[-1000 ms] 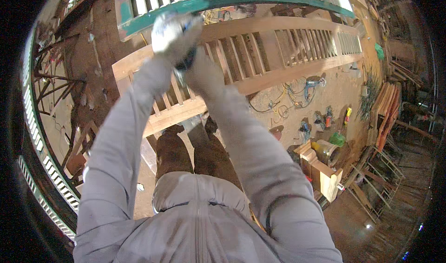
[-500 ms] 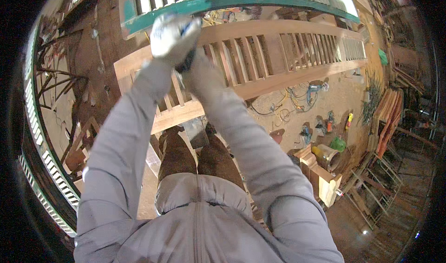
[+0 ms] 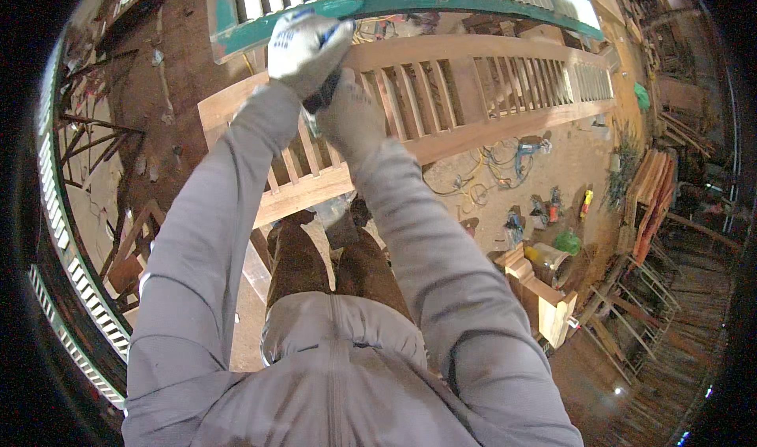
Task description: The person sands a long wooden slatted panel with a sanding block, moving back and forth along the surface. Another person is visible in the background performing a similar task on a separate piece.
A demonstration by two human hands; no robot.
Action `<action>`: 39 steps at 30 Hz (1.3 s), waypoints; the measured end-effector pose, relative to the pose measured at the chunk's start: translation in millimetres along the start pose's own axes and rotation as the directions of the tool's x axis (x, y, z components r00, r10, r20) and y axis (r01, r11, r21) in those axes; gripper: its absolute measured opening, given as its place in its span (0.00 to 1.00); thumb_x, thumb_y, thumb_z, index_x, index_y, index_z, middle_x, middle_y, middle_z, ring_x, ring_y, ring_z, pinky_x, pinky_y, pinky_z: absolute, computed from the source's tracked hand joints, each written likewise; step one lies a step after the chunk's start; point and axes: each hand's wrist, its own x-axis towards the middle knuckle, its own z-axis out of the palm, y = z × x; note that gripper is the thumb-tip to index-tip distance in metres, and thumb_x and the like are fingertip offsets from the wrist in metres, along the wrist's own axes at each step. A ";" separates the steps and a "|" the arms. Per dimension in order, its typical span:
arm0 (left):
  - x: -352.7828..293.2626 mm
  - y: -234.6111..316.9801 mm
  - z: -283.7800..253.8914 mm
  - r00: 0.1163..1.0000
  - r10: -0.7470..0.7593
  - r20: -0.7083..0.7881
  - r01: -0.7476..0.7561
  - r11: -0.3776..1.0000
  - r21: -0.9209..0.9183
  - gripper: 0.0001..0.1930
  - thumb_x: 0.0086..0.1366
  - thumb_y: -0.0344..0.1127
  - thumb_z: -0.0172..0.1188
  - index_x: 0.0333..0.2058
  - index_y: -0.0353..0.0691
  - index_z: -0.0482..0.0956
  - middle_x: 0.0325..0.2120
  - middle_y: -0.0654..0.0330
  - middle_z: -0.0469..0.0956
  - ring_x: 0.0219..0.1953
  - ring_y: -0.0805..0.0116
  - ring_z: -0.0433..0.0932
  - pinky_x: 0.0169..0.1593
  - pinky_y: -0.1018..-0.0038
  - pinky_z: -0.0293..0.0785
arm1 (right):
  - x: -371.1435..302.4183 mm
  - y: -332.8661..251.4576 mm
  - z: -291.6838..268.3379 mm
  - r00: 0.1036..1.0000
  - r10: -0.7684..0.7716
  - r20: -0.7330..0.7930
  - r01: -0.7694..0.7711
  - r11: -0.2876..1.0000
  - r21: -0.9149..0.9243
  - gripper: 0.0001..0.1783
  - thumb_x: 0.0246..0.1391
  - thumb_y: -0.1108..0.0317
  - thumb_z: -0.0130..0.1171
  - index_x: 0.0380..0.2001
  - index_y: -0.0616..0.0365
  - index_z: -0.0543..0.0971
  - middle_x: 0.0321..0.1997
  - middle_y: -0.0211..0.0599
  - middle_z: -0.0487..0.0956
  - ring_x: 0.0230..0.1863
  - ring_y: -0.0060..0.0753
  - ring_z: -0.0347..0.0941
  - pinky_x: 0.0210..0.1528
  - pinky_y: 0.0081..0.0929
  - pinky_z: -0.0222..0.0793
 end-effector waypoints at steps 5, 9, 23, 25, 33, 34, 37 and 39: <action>-18.1 21.3 13.3 0.995 0.094 -0.034 -0.092 0.993 0.075 0.15 0.67 0.44 0.62 0.24 0.42 0.82 0.22 0.53 0.80 0.29 0.51 0.80 0.37 0.60 0.76 | -22.8 22.0 -5.8 1.000 -0.019 0.017 0.017 0.996 0.085 0.34 0.58 0.61 0.64 0.63 0.59 0.64 0.50 0.62 0.81 0.53 0.70 0.77 0.53 0.56 0.73; -74.5 90.2 22.5 0.994 0.020 0.112 -0.012 0.997 -0.075 0.10 0.65 0.40 0.62 0.28 0.42 0.83 0.26 0.54 0.82 0.36 0.51 0.82 0.47 0.59 0.76 | -117.3 63.6 -10.7 0.994 0.105 -0.003 -0.104 0.989 0.100 0.53 0.51 0.56 0.71 0.73 0.62 0.53 0.56 0.61 0.78 0.58 0.65 0.75 0.59 0.54 0.71; -237.6 21.2 -21.9 0.714 -0.613 -0.339 0.605 0.783 -0.143 0.23 0.68 0.31 0.59 0.60 0.33 0.73 0.60 0.45 0.70 0.62 0.48 0.70 0.68 0.57 0.64 | 8.4 4.8 -40.5 0.944 -0.246 -0.220 0.236 0.969 -0.069 0.43 0.43 0.40 0.76 0.53 0.57 0.70 0.51 0.54 0.80 0.51 0.63 0.79 0.53 0.53 0.74; -215.8 22.0 -29.2 0.696 -0.640 -0.326 0.599 0.768 -0.228 0.23 0.73 0.36 0.58 0.63 0.33 0.71 0.61 0.46 0.70 0.65 0.50 0.67 0.70 0.58 0.61 | 46.4 -19.9 -46.3 0.959 -0.218 -0.180 0.173 0.956 -0.238 0.47 0.45 0.34 0.72 0.60 0.53 0.70 0.53 0.54 0.81 0.55 0.57 0.79 0.55 0.53 0.74; -41.7 75.7 3.6 0.985 -0.121 -0.120 0.147 0.959 0.243 0.20 0.59 0.51 0.64 0.41 0.42 0.81 0.46 0.46 0.78 0.55 0.44 0.74 0.63 0.46 0.65 | 16.7 22.6 -31.5 0.916 -0.401 -0.018 0.390 0.879 0.275 0.26 0.61 0.51 0.63 0.57 0.53 0.74 0.53 0.48 0.82 0.55 0.44 0.79 0.57 0.45 0.75; -59.7 85.5 24.5 0.975 -0.067 -0.212 0.105 0.978 0.178 0.17 0.58 0.49 0.64 0.39 0.43 0.82 0.41 0.50 0.80 0.50 0.46 0.77 0.65 0.44 0.63 | -3.3 42.6 -23.6 0.929 -0.371 0.012 0.356 0.900 0.251 0.27 0.60 0.51 0.63 0.57 0.53 0.75 0.54 0.48 0.82 0.56 0.44 0.79 0.57 0.45 0.75; -109.7 136.3 43.1 0.975 -0.116 -0.187 0.123 0.992 0.023 0.12 0.54 0.37 0.68 0.37 0.41 0.82 0.35 0.55 0.83 0.43 0.51 0.82 0.65 0.47 0.67 | -74.2 92.7 -15.7 0.957 -0.276 0.086 0.259 0.951 0.167 0.27 0.59 0.51 0.64 0.57 0.53 0.76 0.55 0.48 0.82 0.57 0.45 0.79 0.58 0.44 0.75; -113.4 163.2 36.6 0.978 -0.199 0.056 0.203 0.974 -0.095 0.07 0.54 0.35 0.65 0.32 0.42 0.81 0.32 0.57 0.83 0.41 0.54 0.83 0.57 0.53 0.73 | -109.1 102.9 -28.9 0.970 -0.237 0.057 0.229 0.966 0.119 0.27 0.57 0.51 0.65 0.56 0.52 0.76 0.56 0.48 0.82 0.57 0.46 0.79 0.58 0.44 0.75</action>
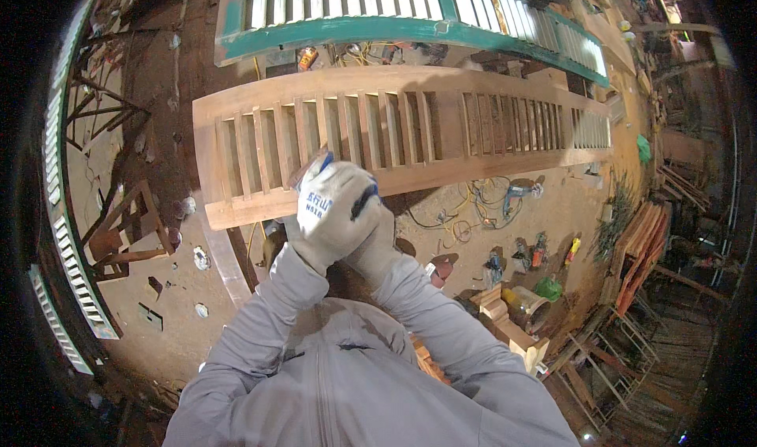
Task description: The person sands a long wooden slatted panel with a sanding block, moving back and forth along the surface. Another person is visible in the background performing a similar task on a separate piece.
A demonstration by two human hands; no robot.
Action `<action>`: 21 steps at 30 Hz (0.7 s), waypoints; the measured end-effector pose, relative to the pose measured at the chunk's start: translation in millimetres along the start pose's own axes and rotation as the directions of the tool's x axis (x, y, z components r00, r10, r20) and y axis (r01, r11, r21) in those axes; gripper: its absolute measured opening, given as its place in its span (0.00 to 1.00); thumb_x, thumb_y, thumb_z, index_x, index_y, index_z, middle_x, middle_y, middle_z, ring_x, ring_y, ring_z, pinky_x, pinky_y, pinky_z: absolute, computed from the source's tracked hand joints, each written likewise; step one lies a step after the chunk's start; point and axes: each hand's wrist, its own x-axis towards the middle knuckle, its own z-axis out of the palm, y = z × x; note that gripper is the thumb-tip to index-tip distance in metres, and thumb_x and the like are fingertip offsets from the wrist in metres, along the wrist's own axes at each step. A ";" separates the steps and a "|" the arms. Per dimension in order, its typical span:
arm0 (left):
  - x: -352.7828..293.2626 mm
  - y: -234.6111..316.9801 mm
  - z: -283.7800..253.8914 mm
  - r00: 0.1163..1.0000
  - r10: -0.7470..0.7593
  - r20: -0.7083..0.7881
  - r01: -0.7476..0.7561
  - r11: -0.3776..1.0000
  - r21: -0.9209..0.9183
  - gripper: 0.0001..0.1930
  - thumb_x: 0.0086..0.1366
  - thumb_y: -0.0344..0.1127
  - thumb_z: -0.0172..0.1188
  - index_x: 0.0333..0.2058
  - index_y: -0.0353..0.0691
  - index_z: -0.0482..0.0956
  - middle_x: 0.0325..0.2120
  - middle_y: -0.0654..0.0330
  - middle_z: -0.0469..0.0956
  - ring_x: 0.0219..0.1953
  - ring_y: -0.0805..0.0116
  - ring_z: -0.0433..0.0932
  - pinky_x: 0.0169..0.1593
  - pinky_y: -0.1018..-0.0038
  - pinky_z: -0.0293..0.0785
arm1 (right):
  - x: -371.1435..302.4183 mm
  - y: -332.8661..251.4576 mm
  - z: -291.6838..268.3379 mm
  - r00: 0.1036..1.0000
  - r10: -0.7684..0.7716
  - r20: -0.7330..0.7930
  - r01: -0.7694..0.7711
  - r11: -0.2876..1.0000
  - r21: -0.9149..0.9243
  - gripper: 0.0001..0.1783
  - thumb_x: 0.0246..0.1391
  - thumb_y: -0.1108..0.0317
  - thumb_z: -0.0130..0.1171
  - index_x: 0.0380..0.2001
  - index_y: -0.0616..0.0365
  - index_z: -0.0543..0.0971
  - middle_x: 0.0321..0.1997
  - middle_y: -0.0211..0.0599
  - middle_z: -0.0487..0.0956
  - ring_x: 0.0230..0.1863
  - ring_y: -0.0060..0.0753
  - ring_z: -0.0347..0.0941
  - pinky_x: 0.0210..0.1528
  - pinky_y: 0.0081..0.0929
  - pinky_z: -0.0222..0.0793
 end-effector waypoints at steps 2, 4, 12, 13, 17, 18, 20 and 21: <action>7.4 -11.5 -5.1 0.999 0.030 -0.016 -0.030 1.000 -0.009 0.07 0.54 0.35 0.65 0.32 0.42 0.82 0.32 0.56 0.83 0.41 0.53 0.83 0.55 0.54 0.73 | 4.6 -2.0 5.1 0.999 -0.035 -0.002 0.035 0.999 -0.009 0.28 0.56 0.51 0.65 0.56 0.52 0.77 0.56 0.48 0.81 0.58 0.47 0.78 0.58 0.43 0.75; 37.3 -40.5 -2.6 0.984 0.116 -0.138 -0.110 0.993 0.050 0.08 0.55 0.36 0.65 0.33 0.41 0.83 0.33 0.55 0.84 0.41 0.51 0.82 0.53 0.54 0.73 | 41.7 -1.7 9.8 0.996 -0.092 -0.013 0.091 0.995 -0.039 0.28 0.55 0.50 0.66 0.55 0.52 0.77 0.57 0.47 0.81 0.59 0.47 0.78 0.59 0.43 0.75; 199.2 -113.1 -37.9 0.999 -0.020 -0.032 0.021 0.999 0.036 0.19 0.65 0.52 0.54 0.35 0.42 0.84 0.37 0.49 0.82 0.43 0.40 0.79 0.50 0.55 0.74 | 235.9 -53.5 -21.1 0.899 -0.359 -0.252 0.315 0.928 -0.200 0.25 0.55 0.50 0.64 0.48 0.58 0.81 0.49 0.51 0.84 0.53 0.55 0.81 0.53 0.44 0.78; 195.6 -110.9 -36.6 0.999 -0.035 0.032 0.034 0.999 0.036 0.19 0.65 0.52 0.55 0.35 0.42 0.84 0.38 0.49 0.83 0.44 0.41 0.79 0.50 0.55 0.74 | 227.7 -52.8 -18.3 0.912 -0.326 -0.249 0.236 0.913 -0.333 0.26 0.54 0.50 0.65 0.48 0.58 0.81 0.49 0.50 0.84 0.52 0.54 0.81 0.53 0.43 0.78; 118.4 -94.2 -9.2 0.987 0.158 -0.008 -0.158 0.987 -0.028 0.13 0.59 0.42 0.62 0.36 0.39 0.84 0.38 0.51 0.84 0.45 0.47 0.80 0.52 0.55 0.75 | 134.7 -60.3 -13.0 0.983 0.130 -0.131 -0.137 0.989 -0.053 0.21 0.63 0.58 0.59 0.54 0.56 0.78 0.55 0.43 0.81 0.56 0.38 0.79 0.58 0.35 0.75; 92.4 -69.6 -5.5 0.995 0.103 0.001 -0.103 0.990 -0.097 0.11 0.58 0.40 0.62 0.35 0.40 0.84 0.37 0.51 0.84 0.43 0.48 0.80 0.52 0.57 0.75 | 99.2 -36.2 -5.4 0.982 0.120 -0.145 -0.103 0.987 0.123 0.19 0.65 0.59 0.56 0.56 0.55 0.77 0.57 0.40 0.80 0.57 0.37 0.78 0.59 0.34 0.74; 42.2 -35.4 5.1 0.993 0.118 0.022 -0.116 0.991 -0.064 0.10 0.56 0.40 0.62 0.33 0.43 0.84 0.37 0.56 0.84 0.45 0.53 0.82 0.60 0.53 0.70 | 29.4 9.6 13.5 0.982 0.094 -0.163 -0.007 0.885 0.466 0.17 0.71 0.62 0.51 0.59 0.53 0.74 0.61 0.36 0.78 0.59 0.34 0.76 0.62 0.33 0.73; 24.6 -22.5 6.8 0.991 0.128 0.036 -0.125 0.990 -0.068 0.10 0.55 0.40 0.62 0.33 0.44 0.85 0.37 0.57 0.85 0.46 0.55 0.82 0.62 0.51 0.68 | 7.3 7.7 12.7 0.985 0.032 -0.168 0.012 0.968 0.251 0.18 0.71 0.61 0.51 0.59 0.53 0.74 0.61 0.36 0.78 0.59 0.34 0.76 0.61 0.32 0.73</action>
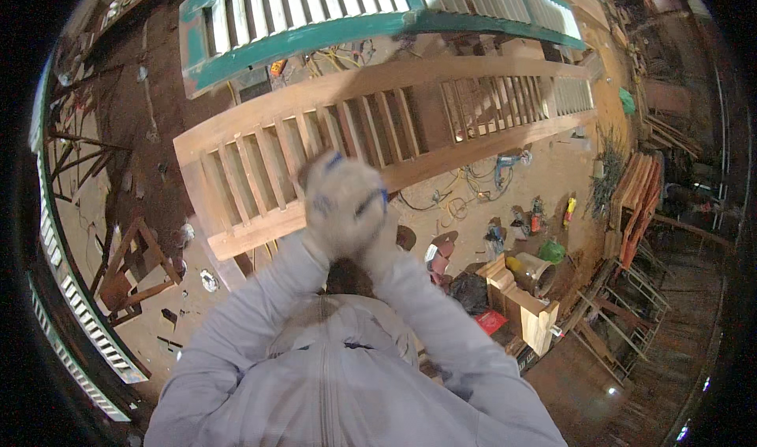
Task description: The person sands a long wooden slatted panel with a sanding block, moving back and forth along the surface. Another person is visible in the background performing a similar task on a separate piece.
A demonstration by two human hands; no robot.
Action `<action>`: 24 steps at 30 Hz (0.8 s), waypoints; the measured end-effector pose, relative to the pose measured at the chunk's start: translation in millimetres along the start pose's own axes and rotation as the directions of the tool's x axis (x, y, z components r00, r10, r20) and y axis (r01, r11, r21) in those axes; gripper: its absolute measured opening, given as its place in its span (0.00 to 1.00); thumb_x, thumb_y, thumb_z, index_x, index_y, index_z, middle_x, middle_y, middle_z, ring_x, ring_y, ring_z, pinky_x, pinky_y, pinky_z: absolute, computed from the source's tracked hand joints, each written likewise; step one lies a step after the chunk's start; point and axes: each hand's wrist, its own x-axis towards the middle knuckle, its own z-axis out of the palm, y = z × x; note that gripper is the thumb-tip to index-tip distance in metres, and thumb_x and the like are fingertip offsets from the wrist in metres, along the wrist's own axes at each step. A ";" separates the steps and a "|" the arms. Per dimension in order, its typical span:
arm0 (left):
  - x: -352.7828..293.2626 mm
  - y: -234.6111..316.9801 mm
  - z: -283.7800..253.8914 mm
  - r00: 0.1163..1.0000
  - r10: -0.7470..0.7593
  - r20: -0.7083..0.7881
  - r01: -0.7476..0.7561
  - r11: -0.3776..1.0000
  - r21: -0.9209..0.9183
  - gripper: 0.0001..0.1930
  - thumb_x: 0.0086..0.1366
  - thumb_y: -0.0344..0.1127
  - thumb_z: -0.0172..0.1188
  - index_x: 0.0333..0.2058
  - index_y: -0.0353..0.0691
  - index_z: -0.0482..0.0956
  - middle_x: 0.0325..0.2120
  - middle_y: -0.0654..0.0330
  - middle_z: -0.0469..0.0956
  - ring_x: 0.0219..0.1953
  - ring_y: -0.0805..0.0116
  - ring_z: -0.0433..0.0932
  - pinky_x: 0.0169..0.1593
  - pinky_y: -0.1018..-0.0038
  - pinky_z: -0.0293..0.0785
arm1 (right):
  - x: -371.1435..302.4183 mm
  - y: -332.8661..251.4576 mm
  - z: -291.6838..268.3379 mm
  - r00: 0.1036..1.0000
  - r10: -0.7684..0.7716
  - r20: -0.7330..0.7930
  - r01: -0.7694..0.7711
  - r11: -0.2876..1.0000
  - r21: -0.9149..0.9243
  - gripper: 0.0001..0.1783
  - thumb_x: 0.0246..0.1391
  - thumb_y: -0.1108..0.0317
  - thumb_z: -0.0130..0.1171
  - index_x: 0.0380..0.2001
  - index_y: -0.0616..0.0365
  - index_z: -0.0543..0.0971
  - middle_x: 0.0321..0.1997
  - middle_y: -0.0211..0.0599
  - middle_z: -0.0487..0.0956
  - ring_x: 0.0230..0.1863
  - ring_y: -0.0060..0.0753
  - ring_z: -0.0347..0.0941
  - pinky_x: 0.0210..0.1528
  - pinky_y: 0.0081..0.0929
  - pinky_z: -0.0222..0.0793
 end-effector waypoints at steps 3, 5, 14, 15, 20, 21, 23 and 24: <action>-14.1 21.8 3.0 0.983 -0.029 0.183 0.042 0.997 -0.068 0.09 0.55 0.43 0.64 0.32 0.48 0.84 0.37 0.64 0.84 0.48 0.60 0.81 0.65 0.50 0.64 | -38.2 10.1 -4.1 0.998 0.046 0.035 -0.037 0.974 -0.222 0.21 0.69 0.62 0.55 0.62 0.52 0.72 0.61 0.36 0.78 0.59 0.33 0.76 0.60 0.32 0.74; 5.0 12.3 7.4 0.989 -0.020 0.149 0.031 0.997 -0.067 0.10 0.57 0.42 0.61 0.34 0.46 0.85 0.38 0.60 0.85 0.49 0.57 0.81 0.66 0.50 0.64 | -33.7 34.7 3.9 0.938 0.338 -0.083 -0.226 0.772 0.594 0.26 0.65 0.62 0.60 0.64 0.51 0.70 0.61 0.38 0.78 0.60 0.34 0.76 0.60 0.34 0.74; 181.8 -118.5 -0.9 0.985 0.123 -0.119 -0.104 0.982 0.157 0.15 0.66 0.45 0.57 0.40 0.41 0.85 0.43 0.50 0.84 0.48 0.48 0.80 0.56 0.56 0.72 | 255.3 22.9 -0.5 0.883 -0.449 -0.138 0.451 0.892 -0.020 0.22 0.54 0.58 0.70 0.49 0.56 0.80 0.45 0.45 0.84 0.47 0.50 0.81 0.48 0.41 0.78; 191.6 -120.9 -10.1 0.991 0.008 -0.136 0.016 0.985 0.170 0.17 0.64 0.48 0.59 0.38 0.41 0.87 0.41 0.51 0.85 0.46 0.47 0.81 0.54 0.55 0.73 | 271.6 -0.4 -7.1 0.870 -0.492 0.022 0.452 0.780 -0.432 0.21 0.53 0.58 0.70 0.48 0.55 0.81 0.45 0.44 0.84 0.47 0.51 0.81 0.47 0.43 0.78; 121.8 -91.4 28.6 0.919 0.220 -0.328 -0.146 0.961 0.235 0.12 0.61 0.41 0.61 0.40 0.43 0.86 0.40 0.55 0.85 0.45 0.53 0.82 0.58 0.52 0.71 | 194.5 25.4 -28.3 0.929 -0.363 0.069 0.368 0.895 -0.253 0.23 0.54 0.58 0.69 0.51 0.52 0.79 0.51 0.44 0.83 0.52 0.47 0.80 0.52 0.41 0.77; 91.7 -74.2 42.2 0.917 0.182 -0.354 -0.106 0.969 0.222 0.12 0.61 0.40 0.61 0.40 0.43 0.85 0.40 0.56 0.84 0.45 0.54 0.82 0.59 0.51 0.70 | 156.5 31.9 -37.5 0.944 -0.290 0.154 0.321 0.918 -0.235 0.23 0.55 0.57 0.68 0.52 0.52 0.78 0.52 0.45 0.82 0.53 0.46 0.80 0.53 0.40 0.77; 51.1 -2.9 50.0 0.975 -0.090 -0.202 0.122 0.981 0.151 0.12 0.61 0.38 0.60 0.41 0.43 0.85 0.44 0.56 0.84 0.51 0.50 0.80 0.68 0.48 0.63 | 81.3 34.1 -65.0 0.965 -0.177 0.195 0.161 0.982 0.096 0.19 0.61 0.60 0.62 0.53 0.53 0.76 0.53 0.42 0.80 0.55 0.41 0.78 0.56 0.34 0.76; 34.8 21.5 58.4 0.974 -0.107 -0.197 0.142 0.975 0.172 0.11 0.59 0.37 0.61 0.39 0.44 0.85 0.43 0.57 0.84 0.51 0.50 0.80 0.68 0.47 0.62 | 45.6 53.6 -72.8 0.951 -0.098 0.294 0.111 0.993 -0.027 0.17 0.64 0.63 0.57 0.54 0.53 0.75 0.54 0.40 0.79 0.55 0.40 0.77 0.57 0.34 0.75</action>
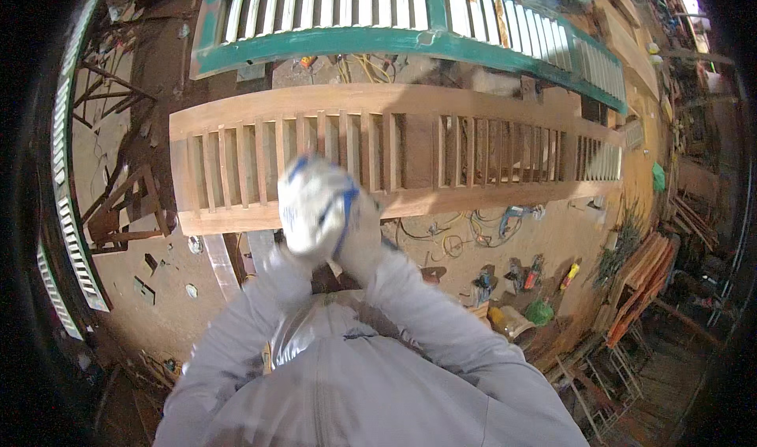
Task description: The person sands a long wooden slatted panel with a sanding block, moving back and forth along the surface. Another person is visible in the background performing a similar task on a separate piece.
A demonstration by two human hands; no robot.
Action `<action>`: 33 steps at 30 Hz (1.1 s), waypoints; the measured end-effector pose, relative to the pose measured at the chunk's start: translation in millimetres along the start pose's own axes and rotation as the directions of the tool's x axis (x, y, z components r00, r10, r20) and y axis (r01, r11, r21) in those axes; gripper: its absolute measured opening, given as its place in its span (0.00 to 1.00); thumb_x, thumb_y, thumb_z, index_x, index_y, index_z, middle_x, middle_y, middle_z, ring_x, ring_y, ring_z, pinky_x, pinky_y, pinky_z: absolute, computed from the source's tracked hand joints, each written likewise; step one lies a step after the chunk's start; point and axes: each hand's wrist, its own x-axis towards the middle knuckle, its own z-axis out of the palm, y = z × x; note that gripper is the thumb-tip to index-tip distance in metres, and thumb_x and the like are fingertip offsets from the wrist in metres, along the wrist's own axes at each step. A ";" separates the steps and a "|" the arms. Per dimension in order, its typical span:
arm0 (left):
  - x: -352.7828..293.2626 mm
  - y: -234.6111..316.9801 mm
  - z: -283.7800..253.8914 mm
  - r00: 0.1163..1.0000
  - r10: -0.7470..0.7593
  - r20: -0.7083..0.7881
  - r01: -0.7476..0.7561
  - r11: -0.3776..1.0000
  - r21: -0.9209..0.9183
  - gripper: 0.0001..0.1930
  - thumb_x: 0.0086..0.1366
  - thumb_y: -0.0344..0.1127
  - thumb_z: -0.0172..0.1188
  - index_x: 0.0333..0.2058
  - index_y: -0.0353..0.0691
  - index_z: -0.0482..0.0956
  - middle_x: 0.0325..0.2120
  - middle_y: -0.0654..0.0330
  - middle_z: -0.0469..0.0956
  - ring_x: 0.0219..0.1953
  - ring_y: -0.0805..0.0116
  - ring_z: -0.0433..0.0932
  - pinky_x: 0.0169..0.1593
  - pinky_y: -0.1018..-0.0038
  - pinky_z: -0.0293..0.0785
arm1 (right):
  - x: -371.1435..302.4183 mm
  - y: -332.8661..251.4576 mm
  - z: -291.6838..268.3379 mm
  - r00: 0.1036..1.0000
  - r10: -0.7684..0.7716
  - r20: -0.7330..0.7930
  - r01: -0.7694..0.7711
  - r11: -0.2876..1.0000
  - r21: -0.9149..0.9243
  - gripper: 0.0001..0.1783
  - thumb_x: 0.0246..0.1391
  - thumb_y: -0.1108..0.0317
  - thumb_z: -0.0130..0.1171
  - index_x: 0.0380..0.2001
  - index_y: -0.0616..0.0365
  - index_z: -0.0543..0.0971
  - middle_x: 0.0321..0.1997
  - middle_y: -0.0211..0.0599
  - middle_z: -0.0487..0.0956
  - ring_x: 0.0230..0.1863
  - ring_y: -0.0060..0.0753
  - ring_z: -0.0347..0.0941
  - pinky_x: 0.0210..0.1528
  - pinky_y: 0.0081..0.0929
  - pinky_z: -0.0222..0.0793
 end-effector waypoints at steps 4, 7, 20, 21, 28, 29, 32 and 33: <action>-39.7 38.6 11.9 0.994 -0.106 0.002 0.106 0.993 0.043 0.11 0.56 0.37 0.60 0.38 0.46 0.84 0.42 0.60 0.84 0.53 0.53 0.79 0.68 0.48 0.61 | -36.5 -24.1 -28.8 0.996 0.012 0.093 -0.013 1.000 0.011 0.14 0.71 0.69 0.45 0.56 0.56 0.72 0.53 0.38 0.77 0.54 0.35 0.76 0.59 0.31 0.73; -11.7 19.8 22.9 1.000 -0.021 -0.016 0.021 0.999 0.039 0.12 0.59 0.39 0.58 0.39 0.45 0.84 0.42 0.58 0.83 0.53 0.52 0.79 0.68 0.48 0.61 | -2.4 -3.7 -37.4 0.980 -0.144 0.134 0.166 0.973 -0.162 0.15 0.71 0.69 0.46 0.57 0.58 0.72 0.56 0.39 0.77 0.56 0.33 0.76 0.60 0.29 0.73; 89.8 -36.1 67.5 0.981 0.146 -0.126 -0.148 0.989 -0.002 0.13 0.63 0.44 0.62 0.40 0.43 0.86 0.40 0.53 0.85 0.47 0.48 0.81 0.57 0.53 0.70 | 109.6 20.6 -73.4 0.909 -0.335 -0.247 0.263 0.922 -0.285 0.27 0.53 0.54 0.69 0.52 0.57 0.79 0.48 0.51 0.84 0.49 0.52 0.82 0.50 0.42 0.79; 60.5 -37.7 82.3 0.957 0.248 -0.154 -0.237 0.968 0.086 0.13 0.60 0.43 0.64 0.40 0.45 0.85 0.40 0.55 0.84 0.47 0.52 0.81 0.59 0.50 0.70 | 75.3 21.8 -75.2 0.933 -0.325 -0.157 0.229 0.870 -0.438 0.28 0.52 0.54 0.70 0.52 0.58 0.78 0.50 0.51 0.84 0.51 0.50 0.82 0.51 0.41 0.79; -14.1 60.8 81.3 0.993 0.075 0.096 -0.047 0.963 -0.266 0.12 0.55 0.39 0.63 0.35 0.39 0.84 0.39 0.54 0.84 0.48 0.49 0.81 0.54 0.56 0.78 | -79.6 64.9 -55.3 0.943 0.313 -0.115 -0.186 0.780 0.598 0.16 0.66 0.66 0.59 0.55 0.54 0.75 0.54 0.34 0.80 0.59 0.30 0.75 0.60 0.31 0.73; -11.5 59.4 84.3 0.991 0.078 0.107 -0.047 0.962 -0.267 0.12 0.54 0.39 0.63 0.35 0.39 0.84 0.39 0.54 0.84 0.48 0.49 0.81 0.53 0.57 0.79 | -78.5 65.6 -59.3 0.945 0.308 -0.112 -0.189 0.790 0.583 0.15 0.67 0.66 0.58 0.55 0.54 0.75 0.54 0.34 0.80 0.59 0.30 0.75 0.60 0.30 0.73; 24.4 42.1 83.5 0.993 0.101 0.054 -0.088 0.974 -0.209 0.10 0.56 0.37 0.63 0.36 0.40 0.84 0.39 0.55 0.84 0.48 0.49 0.81 0.59 0.53 0.73 | -29.3 52.3 -70.8 0.952 0.274 -0.138 -0.127 0.762 0.635 0.16 0.66 0.64 0.60 0.55 0.53 0.76 0.53 0.33 0.80 0.57 0.30 0.77 0.59 0.30 0.74; 39.3 31.2 87.4 0.994 0.109 0.026 -0.103 0.978 -0.183 0.10 0.57 0.37 0.63 0.36 0.41 0.85 0.38 0.56 0.84 0.48 0.49 0.81 0.60 0.53 0.71 | -4.9 59.8 -74.1 0.963 0.230 -0.142 -0.118 0.831 0.544 0.18 0.65 0.62 0.61 0.55 0.52 0.76 0.53 0.32 0.80 0.57 0.31 0.77 0.59 0.32 0.74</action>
